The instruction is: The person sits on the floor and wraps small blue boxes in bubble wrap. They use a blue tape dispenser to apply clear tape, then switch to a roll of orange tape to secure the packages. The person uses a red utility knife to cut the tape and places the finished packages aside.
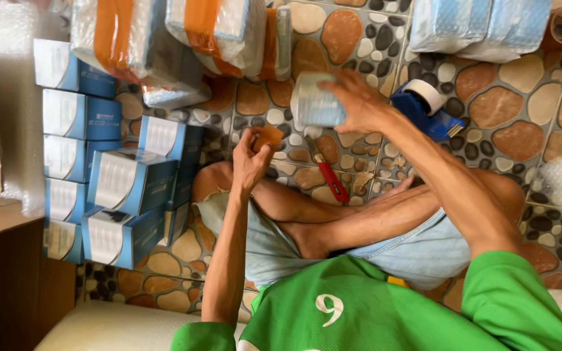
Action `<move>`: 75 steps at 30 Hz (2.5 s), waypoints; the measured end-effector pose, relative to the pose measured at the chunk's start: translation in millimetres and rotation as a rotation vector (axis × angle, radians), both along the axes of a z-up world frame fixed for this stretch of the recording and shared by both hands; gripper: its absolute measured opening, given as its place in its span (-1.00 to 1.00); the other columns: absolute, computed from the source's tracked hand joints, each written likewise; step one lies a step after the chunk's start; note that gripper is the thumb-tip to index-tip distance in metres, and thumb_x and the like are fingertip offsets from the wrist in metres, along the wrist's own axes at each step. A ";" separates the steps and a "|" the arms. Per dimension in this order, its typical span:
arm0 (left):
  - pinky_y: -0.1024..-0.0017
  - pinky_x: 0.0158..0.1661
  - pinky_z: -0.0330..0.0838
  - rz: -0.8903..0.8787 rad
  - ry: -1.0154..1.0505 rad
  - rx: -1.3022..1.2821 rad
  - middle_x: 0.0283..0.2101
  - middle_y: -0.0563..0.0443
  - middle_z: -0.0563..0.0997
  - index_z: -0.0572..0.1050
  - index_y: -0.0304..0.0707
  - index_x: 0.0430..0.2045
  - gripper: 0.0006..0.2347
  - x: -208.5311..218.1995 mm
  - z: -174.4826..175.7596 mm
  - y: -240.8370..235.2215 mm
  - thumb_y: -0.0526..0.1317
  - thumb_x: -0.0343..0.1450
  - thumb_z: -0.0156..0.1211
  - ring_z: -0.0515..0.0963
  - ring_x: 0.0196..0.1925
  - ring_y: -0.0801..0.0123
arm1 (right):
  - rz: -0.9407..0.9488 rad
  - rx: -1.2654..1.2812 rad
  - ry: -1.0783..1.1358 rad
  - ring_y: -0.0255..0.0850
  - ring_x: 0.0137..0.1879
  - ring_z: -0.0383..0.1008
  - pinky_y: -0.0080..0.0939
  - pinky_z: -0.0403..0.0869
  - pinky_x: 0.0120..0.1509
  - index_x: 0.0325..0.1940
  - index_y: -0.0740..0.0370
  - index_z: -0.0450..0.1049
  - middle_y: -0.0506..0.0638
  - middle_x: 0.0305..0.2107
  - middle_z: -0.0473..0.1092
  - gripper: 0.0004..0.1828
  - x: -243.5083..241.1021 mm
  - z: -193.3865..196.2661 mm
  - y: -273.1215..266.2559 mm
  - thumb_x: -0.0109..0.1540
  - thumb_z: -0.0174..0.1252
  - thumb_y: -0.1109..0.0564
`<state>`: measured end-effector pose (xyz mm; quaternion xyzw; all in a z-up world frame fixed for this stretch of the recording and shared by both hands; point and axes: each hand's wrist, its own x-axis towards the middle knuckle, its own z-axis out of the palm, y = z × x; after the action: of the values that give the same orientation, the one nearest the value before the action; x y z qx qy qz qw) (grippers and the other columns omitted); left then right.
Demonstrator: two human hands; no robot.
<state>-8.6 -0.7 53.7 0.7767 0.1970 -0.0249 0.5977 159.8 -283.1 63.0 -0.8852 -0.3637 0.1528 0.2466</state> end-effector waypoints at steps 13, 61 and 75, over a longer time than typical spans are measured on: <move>-0.01 -0.12 0.52 -0.553 0.130 0.273 -0.50 -0.03 0.62 0.54 0.21 -0.12 -0.72 43.5 61.1 -45.2 -0.02 0.29 0.27 0.72 -0.25 -0.12 | -0.623 0.594 0.546 -0.18 -0.17 0.64 -0.15 0.57 -0.01 0.10 0.14 0.58 0.05 -0.28 0.60 -0.57 -112.3 -10.0 25.6 0.30 0.43 -0.15; -0.04 0.07 0.60 -0.558 0.257 0.648 -0.10 -0.18 0.72 0.64 0.12 0.01 -0.58 141.7 21.4 -70.4 0.09 0.26 0.31 0.70 0.06 -0.15 | -0.967 0.377 0.151 0.18 0.13 0.59 0.11 0.56 0.16 0.15 0.10 0.63 0.25 -0.12 0.59 -0.49 -54.5 -30.9 23.1 0.45 0.15 -0.33; -0.23 -0.23 0.58 -0.407 -0.193 0.554 -0.37 -0.41 0.65 0.64 -0.30 -0.25 -0.59 65.2 17.8 -34.3 0.14 0.44 0.23 0.69 -0.28 -0.37 | -0.929 0.253 0.622 0.24 0.45 0.32 0.23 0.25 0.50 0.21 0.39 0.56 0.36 0.19 0.45 -0.05 -38.1 -11.7 26.1 0.35 -0.17 -0.55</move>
<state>56.6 -35.0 71.5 0.9315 -0.0198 -0.0157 0.3629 121.7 -257.0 51.3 -0.8291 0.1379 0.2371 0.4873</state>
